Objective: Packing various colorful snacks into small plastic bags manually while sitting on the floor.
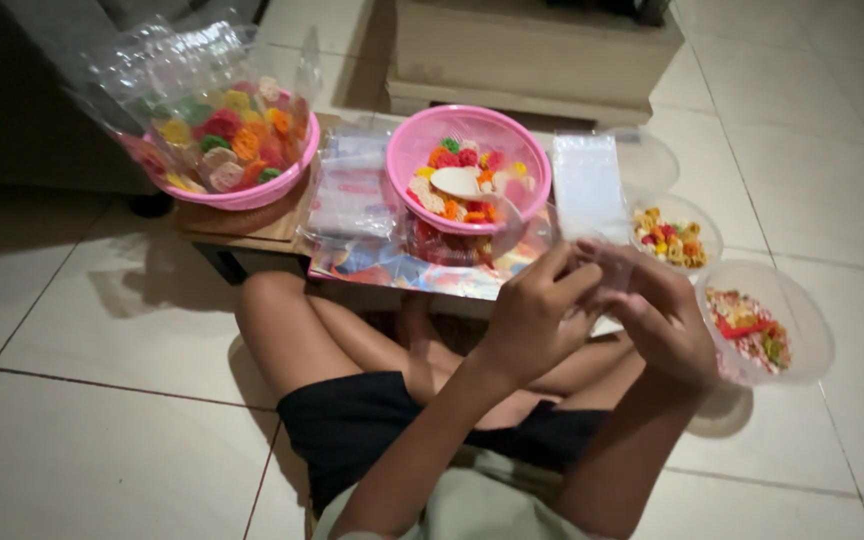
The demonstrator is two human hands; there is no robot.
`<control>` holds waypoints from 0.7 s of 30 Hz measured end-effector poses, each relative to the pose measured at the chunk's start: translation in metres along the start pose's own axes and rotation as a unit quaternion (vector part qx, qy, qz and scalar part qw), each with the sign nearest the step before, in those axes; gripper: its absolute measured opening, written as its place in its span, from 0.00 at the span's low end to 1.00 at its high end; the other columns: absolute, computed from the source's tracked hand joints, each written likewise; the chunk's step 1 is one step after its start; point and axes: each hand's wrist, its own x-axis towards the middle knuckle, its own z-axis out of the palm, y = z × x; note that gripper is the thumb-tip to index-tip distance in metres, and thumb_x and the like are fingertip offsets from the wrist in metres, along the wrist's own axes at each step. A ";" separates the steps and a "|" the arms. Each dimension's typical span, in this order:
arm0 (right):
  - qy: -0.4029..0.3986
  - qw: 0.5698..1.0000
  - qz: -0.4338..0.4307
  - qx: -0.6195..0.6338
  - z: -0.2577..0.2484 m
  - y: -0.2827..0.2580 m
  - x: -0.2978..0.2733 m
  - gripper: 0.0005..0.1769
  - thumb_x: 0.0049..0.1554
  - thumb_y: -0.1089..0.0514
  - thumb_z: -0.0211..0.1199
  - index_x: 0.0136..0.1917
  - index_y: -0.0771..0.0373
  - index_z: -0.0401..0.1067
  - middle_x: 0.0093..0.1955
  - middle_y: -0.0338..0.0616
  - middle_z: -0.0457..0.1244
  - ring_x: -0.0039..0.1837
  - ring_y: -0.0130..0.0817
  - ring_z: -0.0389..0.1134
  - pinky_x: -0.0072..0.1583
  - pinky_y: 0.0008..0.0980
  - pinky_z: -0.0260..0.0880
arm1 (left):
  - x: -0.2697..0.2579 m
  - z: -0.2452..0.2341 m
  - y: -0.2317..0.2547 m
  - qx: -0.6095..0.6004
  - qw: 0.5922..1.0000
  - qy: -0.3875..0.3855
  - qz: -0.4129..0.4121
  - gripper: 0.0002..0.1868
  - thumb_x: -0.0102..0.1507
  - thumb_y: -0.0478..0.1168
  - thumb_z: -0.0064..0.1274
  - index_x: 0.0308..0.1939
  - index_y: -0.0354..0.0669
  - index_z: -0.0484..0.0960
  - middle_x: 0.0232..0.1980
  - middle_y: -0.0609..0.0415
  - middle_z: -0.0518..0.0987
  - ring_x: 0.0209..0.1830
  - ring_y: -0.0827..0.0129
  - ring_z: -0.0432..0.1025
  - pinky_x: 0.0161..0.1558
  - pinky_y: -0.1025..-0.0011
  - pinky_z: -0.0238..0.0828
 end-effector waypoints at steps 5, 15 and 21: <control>-0.011 0.998 0.021 -0.063 0.003 -0.010 0.002 0.33 0.55 0.52 0.62 0.72 0.68 0.67 0.67 0.66 0.64 0.68 0.62 0.65 0.57 0.61 0.71 | 0.003 -0.007 0.006 -0.023 1.000 -0.003 -0.016 0.13 0.57 0.37 0.57 0.28 0.48 0.65 0.33 0.56 0.63 0.32 0.56 0.71 0.36 0.66 0.72; -0.020 1.000 0.009 -0.011 0.008 -0.018 0.010 0.33 0.57 0.60 0.62 0.75 0.65 0.65 0.49 0.56 0.71 0.49 0.40 0.73 0.50 0.40 0.74 | 0.003 -0.004 0.002 -0.129 0.989 0.010 -0.072 0.19 0.55 0.30 0.58 0.23 0.45 0.61 0.29 0.55 0.63 0.29 0.55 0.71 0.37 0.72 0.71; 0.083 0.996 0.033 0.000 0.009 0.001 0.011 0.22 0.61 0.62 0.60 0.68 0.66 0.72 0.56 0.59 0.71 0.54 0.47 0.74 0.49 0.45 0.78 | 0.002 -0.006 0.005 -0.144 0.986 -0.009 -0.090 0.14 0.60 0.32 0.59 0.26 0.43 0.68 0.32 0.56 0.66 0.32 0.58 0.71 0.42 0.69 0.72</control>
